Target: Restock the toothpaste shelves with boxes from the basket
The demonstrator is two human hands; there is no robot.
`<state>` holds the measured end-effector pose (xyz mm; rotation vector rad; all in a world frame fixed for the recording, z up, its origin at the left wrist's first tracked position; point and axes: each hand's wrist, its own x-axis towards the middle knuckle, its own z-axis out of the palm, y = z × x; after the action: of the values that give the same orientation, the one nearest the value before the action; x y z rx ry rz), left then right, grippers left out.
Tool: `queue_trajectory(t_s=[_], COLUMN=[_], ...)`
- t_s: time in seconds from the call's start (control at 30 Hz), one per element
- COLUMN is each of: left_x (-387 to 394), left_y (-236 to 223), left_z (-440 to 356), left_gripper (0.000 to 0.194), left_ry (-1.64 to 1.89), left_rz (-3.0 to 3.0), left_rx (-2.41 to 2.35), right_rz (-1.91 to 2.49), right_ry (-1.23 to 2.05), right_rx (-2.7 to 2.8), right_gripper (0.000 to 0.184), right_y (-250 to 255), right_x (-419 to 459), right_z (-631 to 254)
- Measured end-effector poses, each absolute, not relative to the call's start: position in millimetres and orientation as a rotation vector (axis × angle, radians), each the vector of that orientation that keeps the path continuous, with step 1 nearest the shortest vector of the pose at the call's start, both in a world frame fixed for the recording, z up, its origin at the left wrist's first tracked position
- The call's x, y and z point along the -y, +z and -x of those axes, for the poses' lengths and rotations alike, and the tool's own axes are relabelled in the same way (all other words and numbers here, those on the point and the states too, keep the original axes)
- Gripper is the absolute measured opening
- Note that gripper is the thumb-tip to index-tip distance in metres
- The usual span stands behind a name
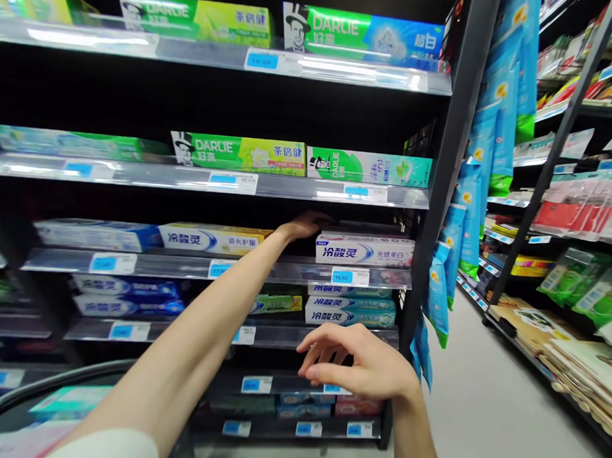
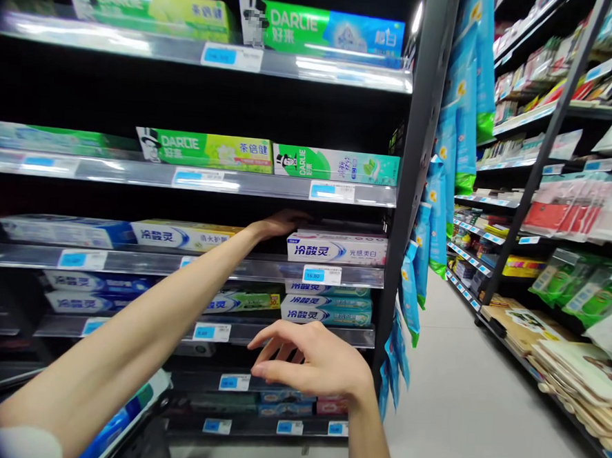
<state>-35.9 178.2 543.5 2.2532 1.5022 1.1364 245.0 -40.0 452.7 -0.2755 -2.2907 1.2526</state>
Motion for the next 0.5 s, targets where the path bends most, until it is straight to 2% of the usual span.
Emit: queue_trajectory(t_s=[0.13,0.23,0.3,0.4,0.5], left_x=[-190.8,-196.8,-198.2,-195.9,-190.6], left_y=[542.6,541.6,540.6,537.7,535.5], left_z=[41.3,42.5,42.2,41.6,41.8], left_gripper=[0.055,0.075,0.080,0.079,0.064], left_ry=[0.896,0.815,0.797,0.820,0.864], left_rz=[-2.347,-2.396,-2.409,-2.419,-2.396], left_rx=[-1.379,-1.399,-1.422,-1.408,-1.433], right_rz=[0.273,0.252,0.244,0.251,0.257], right_ry=[1.249,1.269,1.281,1.277,1.281], right_rx=[2.288,2.272,2.260,2.265,2.281], right_gripper=[0.029,0.030,0.030,0.031,0.029], right_y=[446.0,440.9,438.6,437.0,437.2], right_x=[32.2,25.0,21.0,18.0,18.6], right_z=[-246.5,-247.0,-245.9,-242.4,-239.9])
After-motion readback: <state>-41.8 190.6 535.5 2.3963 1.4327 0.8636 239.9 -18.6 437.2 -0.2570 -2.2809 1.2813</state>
